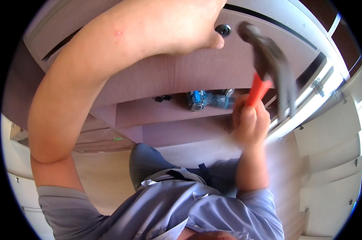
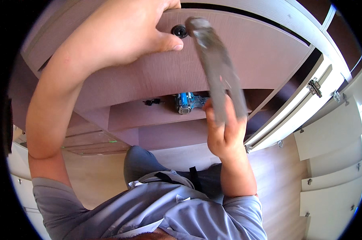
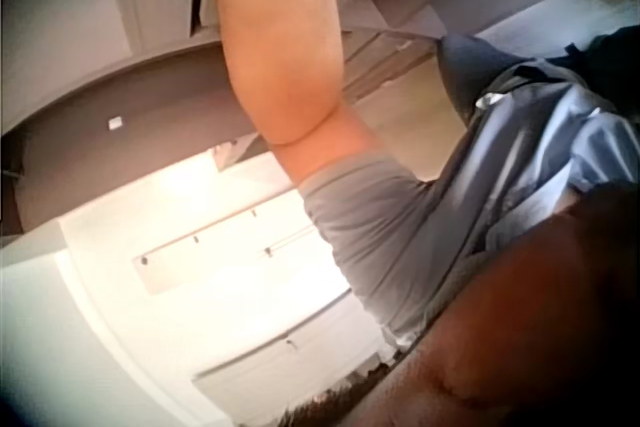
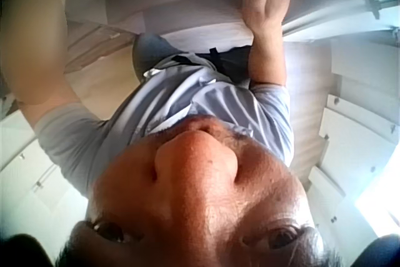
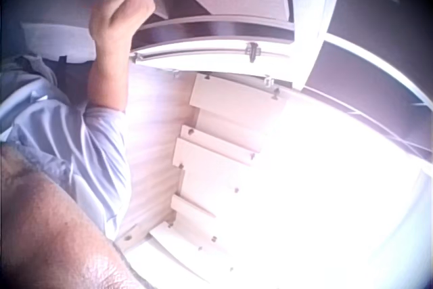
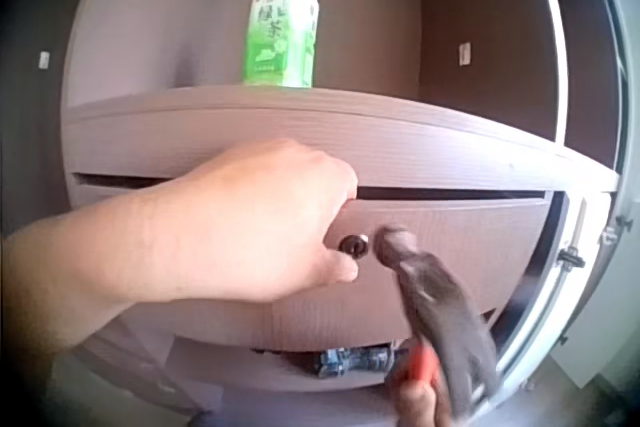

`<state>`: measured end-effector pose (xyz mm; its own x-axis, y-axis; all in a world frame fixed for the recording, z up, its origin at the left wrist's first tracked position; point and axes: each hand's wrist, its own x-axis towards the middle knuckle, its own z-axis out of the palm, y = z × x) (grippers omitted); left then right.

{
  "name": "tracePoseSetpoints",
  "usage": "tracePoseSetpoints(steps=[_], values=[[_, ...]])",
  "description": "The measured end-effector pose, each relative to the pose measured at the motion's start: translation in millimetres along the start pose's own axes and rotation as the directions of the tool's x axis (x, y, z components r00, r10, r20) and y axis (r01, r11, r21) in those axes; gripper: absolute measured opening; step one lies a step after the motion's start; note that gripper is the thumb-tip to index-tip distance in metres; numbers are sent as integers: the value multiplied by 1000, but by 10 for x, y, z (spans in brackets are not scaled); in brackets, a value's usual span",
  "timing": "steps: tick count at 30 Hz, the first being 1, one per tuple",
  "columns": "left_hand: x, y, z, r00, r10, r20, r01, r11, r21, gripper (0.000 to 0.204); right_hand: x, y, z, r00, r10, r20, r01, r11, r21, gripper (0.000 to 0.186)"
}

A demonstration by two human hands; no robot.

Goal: The person fits a lock barrel into a pre-drilled hole in a wooden drawer front, secures it by hammering a metal ring over the barrel from the inside, and then tests the drawer's movement.

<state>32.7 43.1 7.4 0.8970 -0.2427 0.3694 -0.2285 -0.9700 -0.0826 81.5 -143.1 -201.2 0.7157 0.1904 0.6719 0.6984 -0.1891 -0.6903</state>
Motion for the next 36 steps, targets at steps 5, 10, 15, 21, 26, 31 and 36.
tracePoseSetpoints(steps=[5, 10, 15, 21, 26, 31, 36], values=[[-46, -83, 85, 995, 83, -59, -83, 996, -9, 40, -139, 96, -61, 998, 66, -26, -59, 975, 214, 74], [57, -98, -204, 986, 21, 165, 19, 971, -237, 39, -192, 272, -50, 994, 44, 98, -64, 975, 212, 58], [198, -354, 149, 883, 465, 60, -455, 819, 349, 36, -235, 396, -30, 984, -80, 157, 45, 976, 214, 35], [96, -186, 88, 967, 252, -21, -248, 961, 123, 34, -107, 228, 105, 994, -35, 102, 17, 985, 170, 55], [2, 3, -2, 999, -7, 39, 13, 988, -155, 34, -174, 362, 20, 975, -179, 131, 177, 984, 25, 39], [170, -32, -90, 980, -32, 196, 61, 988, -143, 33, -106, 323, 59, 994, -6, 111, -9, 991, 136, 59], [220, -459, 48, 863, 492, 118, -503, 813, 293, 29, -214, 338, -22, 997, -62, 48, 46, 958, 282, 78]])
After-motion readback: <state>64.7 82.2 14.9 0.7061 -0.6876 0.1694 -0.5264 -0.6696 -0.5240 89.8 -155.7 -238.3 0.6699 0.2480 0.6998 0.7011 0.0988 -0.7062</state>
